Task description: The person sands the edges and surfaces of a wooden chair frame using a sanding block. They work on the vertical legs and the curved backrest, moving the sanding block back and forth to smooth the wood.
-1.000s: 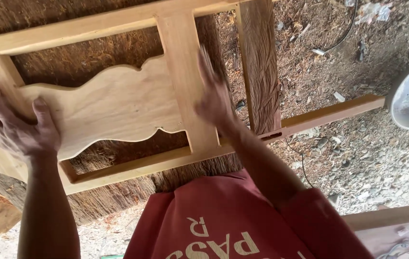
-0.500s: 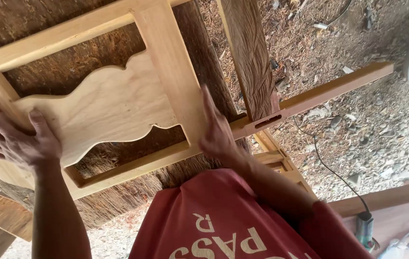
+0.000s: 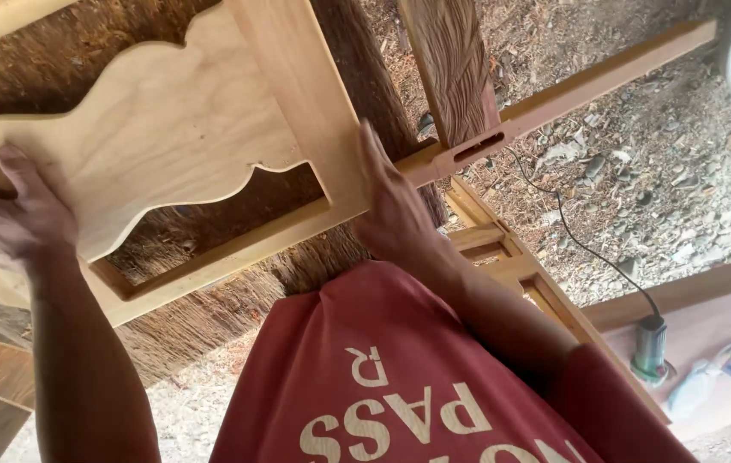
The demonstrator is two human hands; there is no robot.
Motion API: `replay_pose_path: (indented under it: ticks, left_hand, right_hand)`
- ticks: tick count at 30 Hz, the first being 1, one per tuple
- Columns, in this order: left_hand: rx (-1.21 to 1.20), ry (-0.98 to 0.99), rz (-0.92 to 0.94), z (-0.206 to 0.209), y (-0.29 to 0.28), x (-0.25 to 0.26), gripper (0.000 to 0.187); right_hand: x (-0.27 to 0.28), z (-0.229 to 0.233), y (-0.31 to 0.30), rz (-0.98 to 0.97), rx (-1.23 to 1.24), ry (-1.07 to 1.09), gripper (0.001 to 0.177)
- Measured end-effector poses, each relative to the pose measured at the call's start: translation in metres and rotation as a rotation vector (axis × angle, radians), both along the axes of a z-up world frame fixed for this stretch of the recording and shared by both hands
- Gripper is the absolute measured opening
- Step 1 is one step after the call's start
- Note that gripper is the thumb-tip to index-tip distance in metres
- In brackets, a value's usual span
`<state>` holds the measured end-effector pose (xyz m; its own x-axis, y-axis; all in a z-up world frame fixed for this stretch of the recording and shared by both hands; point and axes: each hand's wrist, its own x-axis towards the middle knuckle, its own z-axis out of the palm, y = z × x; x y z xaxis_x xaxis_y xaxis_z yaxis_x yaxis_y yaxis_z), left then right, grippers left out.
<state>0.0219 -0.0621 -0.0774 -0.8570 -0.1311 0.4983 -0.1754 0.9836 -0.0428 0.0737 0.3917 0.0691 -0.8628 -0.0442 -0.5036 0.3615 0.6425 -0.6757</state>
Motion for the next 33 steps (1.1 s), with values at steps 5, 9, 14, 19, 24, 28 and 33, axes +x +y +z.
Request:
replay_pose_path:
  ticks: [5,9,14,19,24,28,33]
  left_hand:
    - [-0.025,0.146,-0.035,-0.025,-0.011,0.003,0.048]
    - [-0.163,0.377,-0.071,-0.024,-0.005,-0.004,0.048]
    - [0.182,-0.139,0.137,0.027,0.023,-0.01,0.081]
    - [0.393,-0.317,0.26,0.043,0.031,-0.018,0.109]
    - [0.441,-0.449,0.273,0.063,0.036,-0.019,0.103]
    - [0.482,-0.517,0.298,0.07,0.04,-0.016,0.104]
    - [0.488,-0.472,0.283,0.054,0.034,-0.015,0.106]
  right_hand:
    - [0.05,0.007,0.025,0.206,0.318,0.094,0.11]
    - [0.048,-0.018,-0.003,0.33,0.491,0.012,0.117]
    - [0.051,-0.01,-0.018,0.185,0.473,0.023,0.107]
    - [0.039,-0.025,-0.016,0.203,0.563,0.005,0.108]
    - [0.053,-0.024,-0.02,0.218,0.53,0.296,0.091]
    - [0.039,-0.016,-0.034,0.109,0.602,0.0,0.1]
    - [0.054,-0.016,-0.042,0.149,0.673,-0.147,0.11]
